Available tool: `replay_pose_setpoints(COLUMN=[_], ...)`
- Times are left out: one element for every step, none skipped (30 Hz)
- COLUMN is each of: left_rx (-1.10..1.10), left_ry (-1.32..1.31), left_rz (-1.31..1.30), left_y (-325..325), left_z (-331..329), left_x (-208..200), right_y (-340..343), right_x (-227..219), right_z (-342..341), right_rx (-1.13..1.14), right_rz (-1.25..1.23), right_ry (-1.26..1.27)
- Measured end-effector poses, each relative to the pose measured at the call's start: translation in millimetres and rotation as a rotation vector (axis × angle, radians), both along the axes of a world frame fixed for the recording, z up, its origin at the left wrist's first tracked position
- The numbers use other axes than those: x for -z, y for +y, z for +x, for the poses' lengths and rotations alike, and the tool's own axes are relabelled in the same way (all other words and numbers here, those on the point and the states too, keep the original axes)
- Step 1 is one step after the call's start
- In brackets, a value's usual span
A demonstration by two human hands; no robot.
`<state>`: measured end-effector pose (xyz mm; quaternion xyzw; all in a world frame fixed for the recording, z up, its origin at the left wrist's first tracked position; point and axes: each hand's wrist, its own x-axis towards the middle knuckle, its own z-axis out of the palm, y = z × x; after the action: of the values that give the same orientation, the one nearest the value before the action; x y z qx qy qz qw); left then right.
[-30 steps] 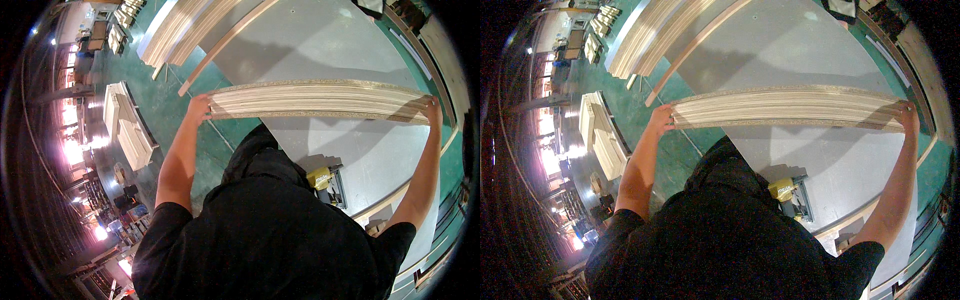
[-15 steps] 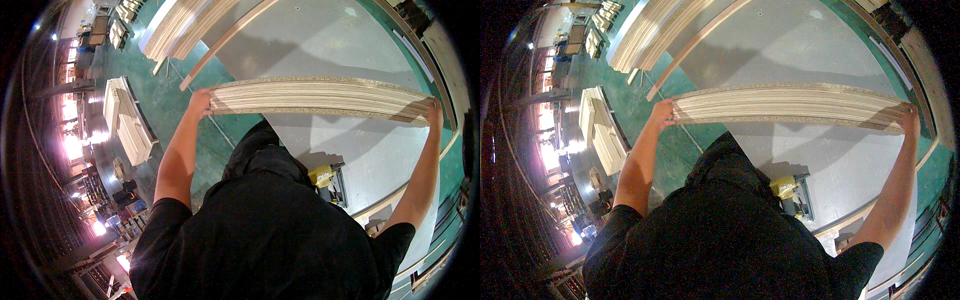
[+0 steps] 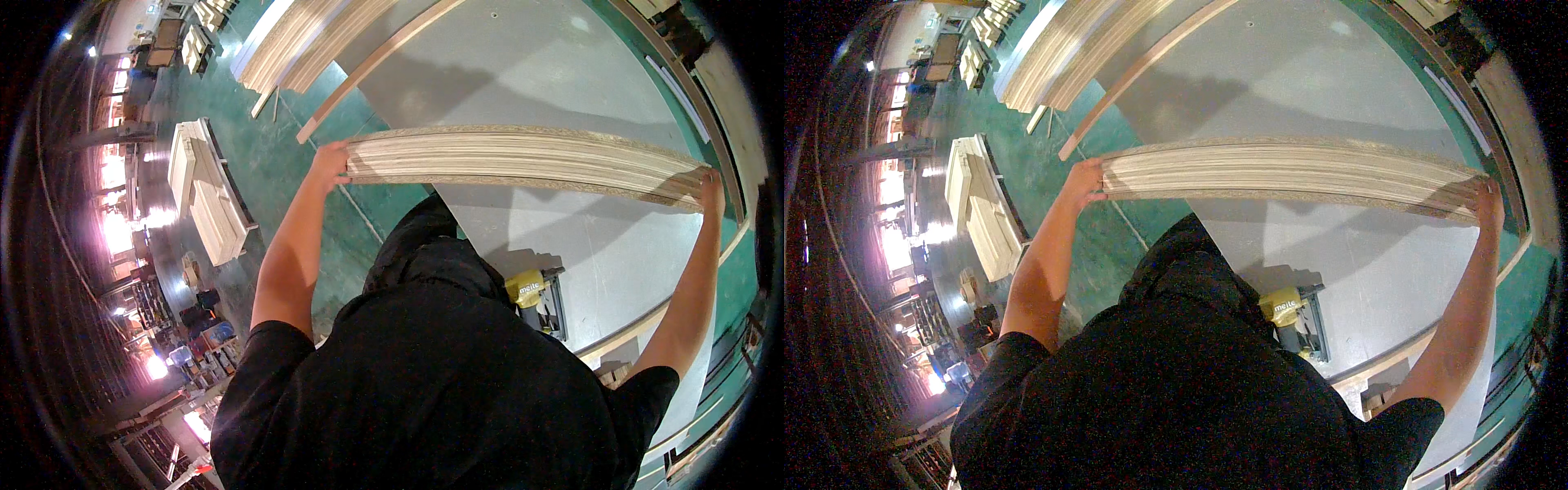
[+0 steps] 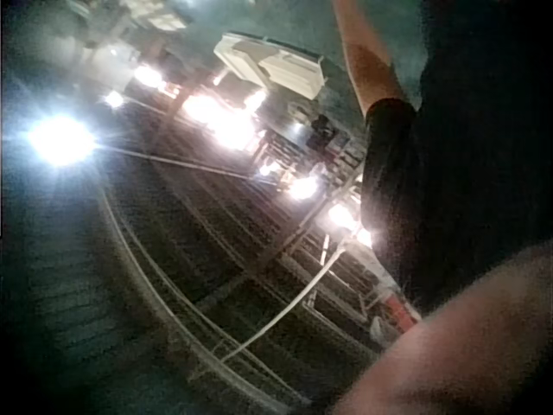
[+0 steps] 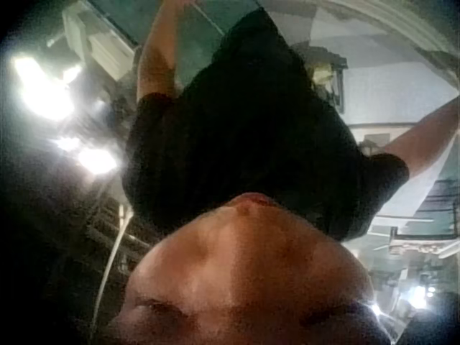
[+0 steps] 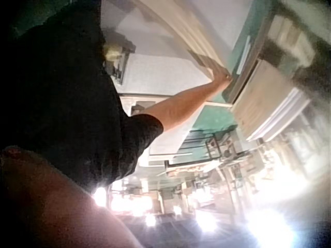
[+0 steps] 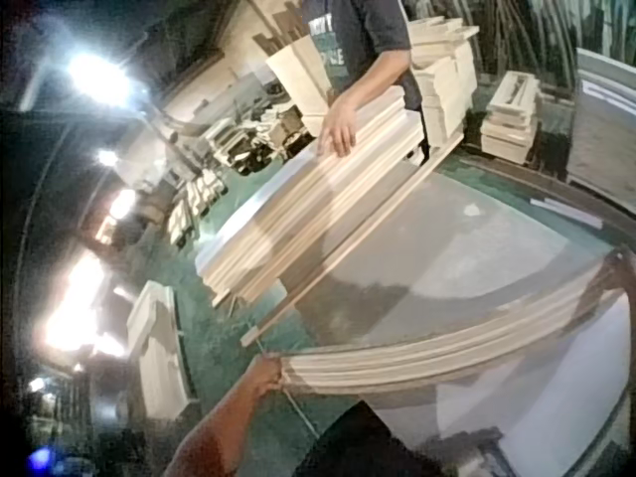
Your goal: The person assembles wooden frames by aligning multiple thin wooden strips on a workbench and securing them with a nail gun. The person repeatedly picks up strips, positions them, and drives nails into the wood to fasten the components together.
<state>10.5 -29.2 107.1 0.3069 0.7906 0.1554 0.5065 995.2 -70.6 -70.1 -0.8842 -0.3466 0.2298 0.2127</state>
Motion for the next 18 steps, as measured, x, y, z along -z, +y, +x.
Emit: replay_pose_setpoints(left_rx=[0.001,0.004,0.004,0.004,0.002,0.001,0.000,0.000,-0.010,-0.020,-0.026,-0.019,-0.012,-0.008,0.014,0.037,0.060,0.033], left_ry=[0.001,-0.002,0.009,0.020,0.036,0.044,0.052,0.058,0.069,0.080,0.087,0.098,0.110,0.122,0.126,0.131,0.132,0.096], left_rz=[-0.007,-0.014,-0.017,-0.020,-0.025,-0.025,-0.026,-0.024,-0.023,-0.022,-0.021,-0.025,-0.029,-0.031,-0.043,-0.056,-0.071,-0.060], left_y=[1,2,3,3,3,3,2,3,3,3,5,6,5,4,5,5,6,6], left_z=[-1,-3,-4,-5,-6,-8,-9,-10,-11,-12,-8,-3,1,6,5,4,2,1], left_x=[1,4,7,10,12,14,15,17,18,19,16,13,10,5,4,3,4,5], right_y=[1,-1,-1,-1,1,1,1,1,0,1,0,-1,-2,-3,-2,-2,-4,-5], right_x=[1,2,3,4,2,3,3,2,2,2,1,0,1,1,2,3,4,4], right_z=[1,2,4,7,7,5,4,3,1,0,0,1,1,1,1,2,3,6], right_rx=[0.001,0.006,-0.009,-0.024,-0.023,-0.033,-0.037,-0.038,-0.045,-0.052,-0.054,-0.057,-0.062,-0.070,-0.079,-0.088,-0.103,-0.121], right_rz=[-0.005,-0.002,0.001,0.004,-0.003,-0.007,-0.010,-0.012,-0.017,-0.020,-0.025,-0.029,-0.031,-0.034,-0.039,-0.043,-0.051,-0.062], right_ry=[0.001,0.034,-0.037,-0.109,-0.113,-0.118,-0.119,-0.121,-0.126,-0.131,-0.142,-0.151,-0.161,-0.168,-0.181,-0.196,-0.215,-0.245])
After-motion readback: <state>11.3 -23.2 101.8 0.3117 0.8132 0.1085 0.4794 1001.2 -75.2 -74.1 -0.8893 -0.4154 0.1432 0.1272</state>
